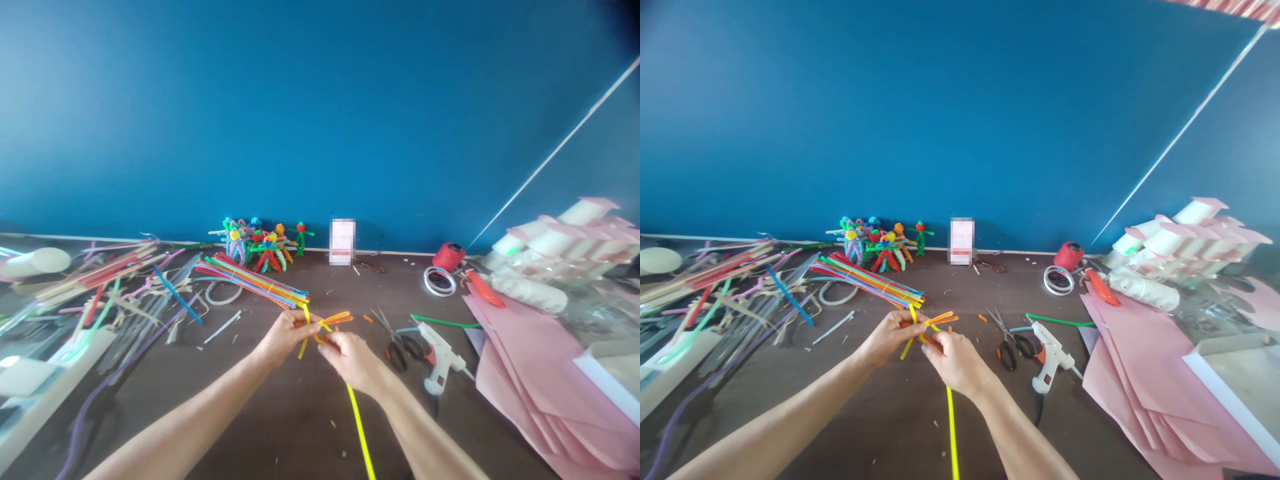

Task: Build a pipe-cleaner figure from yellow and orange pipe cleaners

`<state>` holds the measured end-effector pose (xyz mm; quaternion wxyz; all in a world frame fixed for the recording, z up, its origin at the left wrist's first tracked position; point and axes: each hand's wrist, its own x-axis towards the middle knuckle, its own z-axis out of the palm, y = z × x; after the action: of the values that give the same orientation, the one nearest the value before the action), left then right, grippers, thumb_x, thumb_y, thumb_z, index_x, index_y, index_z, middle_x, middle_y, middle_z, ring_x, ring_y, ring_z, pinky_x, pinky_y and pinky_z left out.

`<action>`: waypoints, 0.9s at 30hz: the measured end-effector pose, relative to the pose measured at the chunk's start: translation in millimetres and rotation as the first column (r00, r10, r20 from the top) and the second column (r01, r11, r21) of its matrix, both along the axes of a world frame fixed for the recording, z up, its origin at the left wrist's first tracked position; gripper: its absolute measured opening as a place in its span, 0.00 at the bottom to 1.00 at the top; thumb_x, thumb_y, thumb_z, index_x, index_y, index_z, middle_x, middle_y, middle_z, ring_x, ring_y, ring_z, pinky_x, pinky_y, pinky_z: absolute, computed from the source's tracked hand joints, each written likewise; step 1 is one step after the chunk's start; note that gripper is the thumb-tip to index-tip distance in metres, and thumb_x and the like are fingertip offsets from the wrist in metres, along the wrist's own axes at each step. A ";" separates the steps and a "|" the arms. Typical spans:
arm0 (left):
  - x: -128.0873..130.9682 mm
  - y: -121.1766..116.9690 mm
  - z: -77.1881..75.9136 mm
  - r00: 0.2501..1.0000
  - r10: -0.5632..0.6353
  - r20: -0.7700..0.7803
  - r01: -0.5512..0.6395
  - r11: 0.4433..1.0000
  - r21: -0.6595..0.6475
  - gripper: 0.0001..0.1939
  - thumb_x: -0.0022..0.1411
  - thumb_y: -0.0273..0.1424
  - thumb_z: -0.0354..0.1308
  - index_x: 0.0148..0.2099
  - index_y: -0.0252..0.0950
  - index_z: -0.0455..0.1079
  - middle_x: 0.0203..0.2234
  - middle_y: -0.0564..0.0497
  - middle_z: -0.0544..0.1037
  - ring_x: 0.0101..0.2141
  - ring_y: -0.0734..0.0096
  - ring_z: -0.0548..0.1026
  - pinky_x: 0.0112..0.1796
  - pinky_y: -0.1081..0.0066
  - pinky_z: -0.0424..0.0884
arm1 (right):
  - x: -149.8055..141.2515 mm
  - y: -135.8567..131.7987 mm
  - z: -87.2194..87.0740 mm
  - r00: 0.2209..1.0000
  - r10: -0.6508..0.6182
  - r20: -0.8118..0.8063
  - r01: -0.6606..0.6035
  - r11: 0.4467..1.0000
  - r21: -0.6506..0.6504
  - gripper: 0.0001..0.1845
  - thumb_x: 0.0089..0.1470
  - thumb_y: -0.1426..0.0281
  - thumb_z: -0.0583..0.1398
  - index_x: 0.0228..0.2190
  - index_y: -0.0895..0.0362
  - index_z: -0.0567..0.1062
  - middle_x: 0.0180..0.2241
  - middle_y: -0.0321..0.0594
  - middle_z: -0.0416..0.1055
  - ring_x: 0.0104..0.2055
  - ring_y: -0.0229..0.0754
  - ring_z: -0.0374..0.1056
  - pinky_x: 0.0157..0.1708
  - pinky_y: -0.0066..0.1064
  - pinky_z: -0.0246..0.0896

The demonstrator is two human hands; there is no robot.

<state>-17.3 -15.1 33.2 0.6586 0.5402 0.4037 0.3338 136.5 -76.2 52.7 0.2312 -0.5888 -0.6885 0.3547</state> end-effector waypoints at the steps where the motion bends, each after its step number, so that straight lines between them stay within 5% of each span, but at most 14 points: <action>1: -0.3 0.4 -1.6 1.000 -0.001 0.016 0.001 1.000 -0.008 0.10 0.45 0.34 0.62 0.29 0.31 0.72 0.19 0.54 0.73 0.21 0.78 0.66 0.25 0.77 0.61 | -0.7 1.6 -3.7 0.997 0.013 -0.070 -0.016 0.999 -0.044 0.16 0.54 0.65 0.50 0.22 0.58 0.71 0.16 0.33 0.65 0.17 0.33 0.62 0.20 0.23 0.51; 6: 3.7 3.4 -14.6 0.979 0.118 0.165 -0.087 0.980 -0.181 0.11 0.42 0.32 0.65 0.29 0.31 0.72 0.16 0.57 0.69 0.17 0.82 0.63 0.20 0.79 0.58 | -13.8 2.0 -23.1 0.912 -0.101 -0.398 0.019 0.978 -0.206 0.17 0.56 0.65 0.47 0.24 0.60 0.68 0.11 0.28 0.53 0.13 0.29 0.48 0.14 0.21 0.43; 11: 8.5 12.1 -26.3 0.929 0.245 0.277 -0.098 0.885 -0.454 0.10 0.40 0.30 0.66 0.25 0.31 0.68 0.16 0.58 0.67 0.15 0.86 0.62 0.17 0.82 0.57 | -17.3 -2.2 -33.3 0.894 -0.131 -0.428 0.036 0.974 -0.223 0.15 0.55 0.67 0.47 0.32 0.61 0.69 0.11 0.27 0.56 0.13 0.29 0.51 0.16 0.21 0.48; 19: 8.6 20.7 -29.8 0.917 0.241 0.317 -0.066 0.878 -0.474 0.09 0.41 0.28 0.65 0.26 0.32 0.68 0.17 0.57 0.69 0.17 0.85 0.64 0.19 0.82 0.59 | 13.1 -0.5 -35.7 0.942 -0.103 -0.319 0.018 0.966 -0.259 0.18 0.54 0.62 0.48 0.39 0.61 0.69 0.16 0.31 0.66 0.11 0.29 0.55 0.13 0.20 0.48; 24: 11.6 19.3 -32.9 0.914 0.250 0.321 -0.096 0.899 -0.427 0.09 0.41 0.30 0.66 0.26 0.32 0.70 0.15 0.57 0.67 0.15 0.84 0.63 0.18 0.80 0.57 | 26.4 10.5 -16.9 0.910 -0.150 -0.387 -0.011 0.924 -0.383 0.25 0.52 0.54 0.48 0.32 0.63 0.70 0.17 0.37 0.69 0.12 0.31 0.60 0.14 0.21 0.51; 27: 11.2 19.0 -34.9 0.914 0.245 0.324 -0.103 0.911 -0.399 0.09 0.41 0.30 0.66 0.25 0.32 0.70 0.14 0.57 0.66 0.15 0.84 0.62 0.18 0.80 0.57 | 39.0 20.6 -0.9 0.933 -0.136 -0.332 0.024 0.947 -0.321 0.24 0.52 0.54 0.49 0.28 0.62 0.71 0.17 0.37 0.69 0.13 0.30 0.60 0.15 0.21 0.53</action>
<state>-6.1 3.9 -1.7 0.7798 0.2942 0.3769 0.4042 175.5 -55.6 51.8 0.2685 -0.5732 -0.5469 0.5479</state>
